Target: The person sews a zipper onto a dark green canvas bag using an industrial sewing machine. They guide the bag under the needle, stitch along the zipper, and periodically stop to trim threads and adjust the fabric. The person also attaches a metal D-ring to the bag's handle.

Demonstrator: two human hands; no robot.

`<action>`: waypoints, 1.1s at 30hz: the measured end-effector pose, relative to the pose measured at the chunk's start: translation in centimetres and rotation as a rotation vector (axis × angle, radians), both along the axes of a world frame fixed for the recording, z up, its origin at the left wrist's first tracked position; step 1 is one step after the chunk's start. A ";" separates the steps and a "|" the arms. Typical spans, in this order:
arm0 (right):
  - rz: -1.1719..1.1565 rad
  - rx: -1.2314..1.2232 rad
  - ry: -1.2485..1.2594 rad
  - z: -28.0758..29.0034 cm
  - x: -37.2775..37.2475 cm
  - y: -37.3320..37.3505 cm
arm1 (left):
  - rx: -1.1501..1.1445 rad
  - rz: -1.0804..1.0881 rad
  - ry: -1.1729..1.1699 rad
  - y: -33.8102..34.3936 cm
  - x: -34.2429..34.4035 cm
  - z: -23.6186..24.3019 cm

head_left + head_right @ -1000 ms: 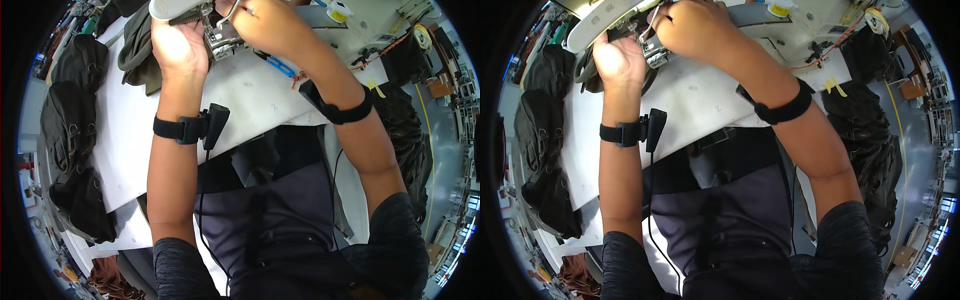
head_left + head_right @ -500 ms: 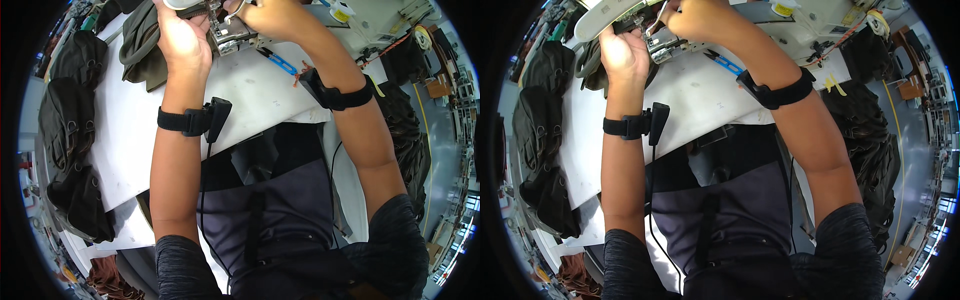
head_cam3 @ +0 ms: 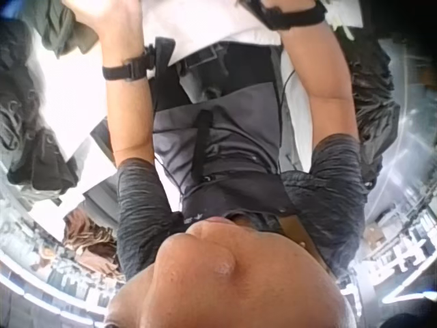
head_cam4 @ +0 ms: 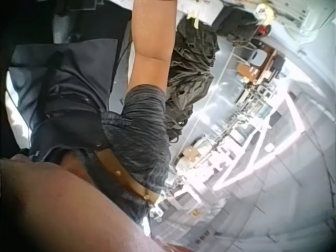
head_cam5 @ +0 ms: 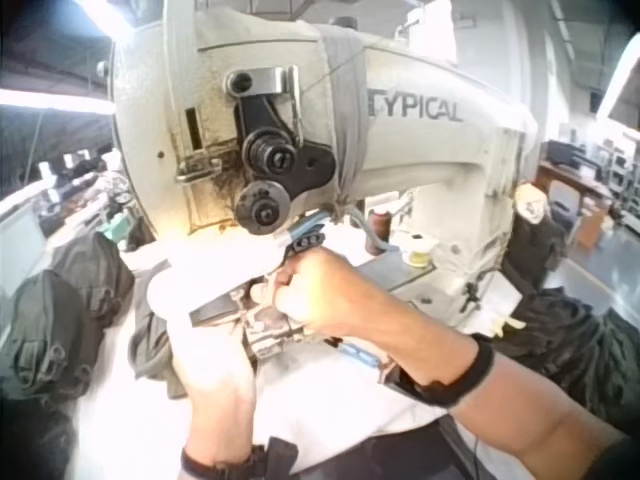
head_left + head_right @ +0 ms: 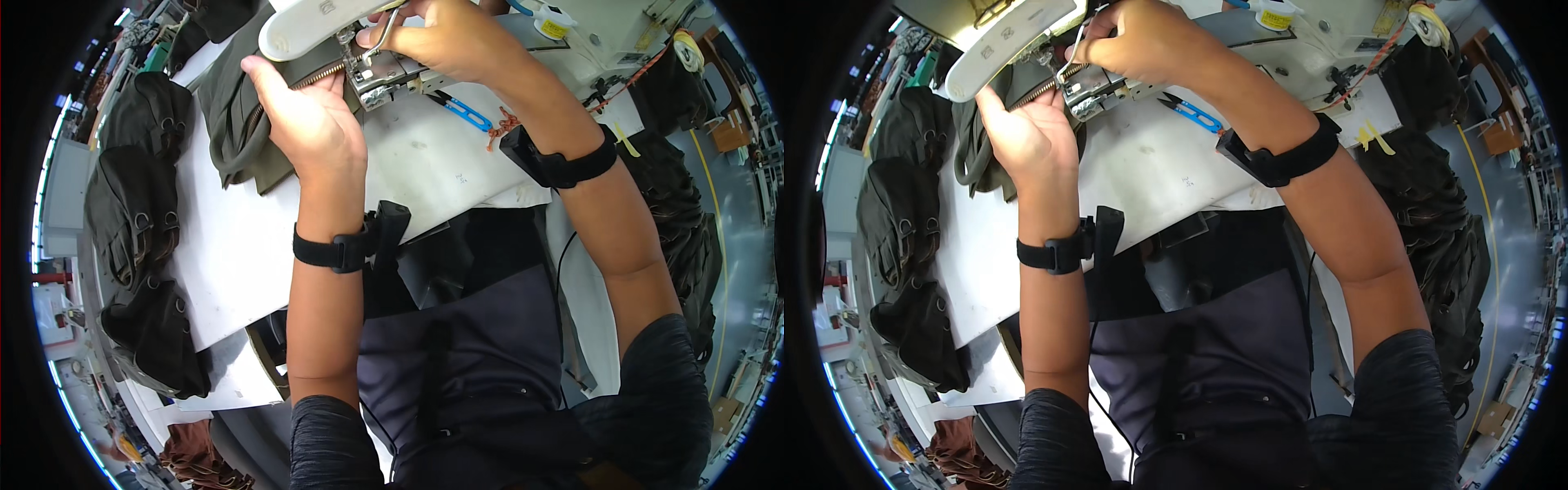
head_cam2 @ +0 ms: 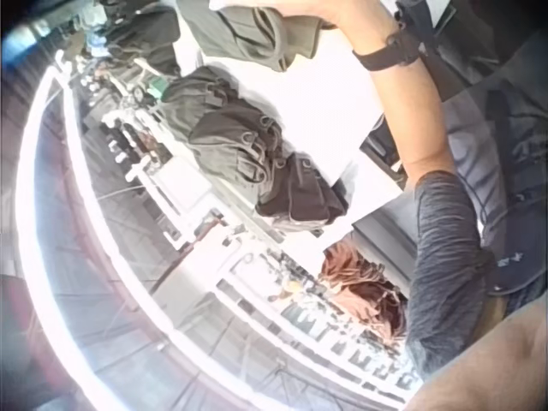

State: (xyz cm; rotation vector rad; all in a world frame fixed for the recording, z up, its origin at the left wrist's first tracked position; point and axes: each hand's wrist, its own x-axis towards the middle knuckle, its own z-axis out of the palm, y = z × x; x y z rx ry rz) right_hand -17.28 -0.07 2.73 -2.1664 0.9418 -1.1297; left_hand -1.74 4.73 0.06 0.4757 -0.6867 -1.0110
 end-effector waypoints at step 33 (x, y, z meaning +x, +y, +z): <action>-0.105 -0.007 0.620 0.2 1.4 -2.4 | 0.130 -0.374 0.034 0.8 0.1 -1.6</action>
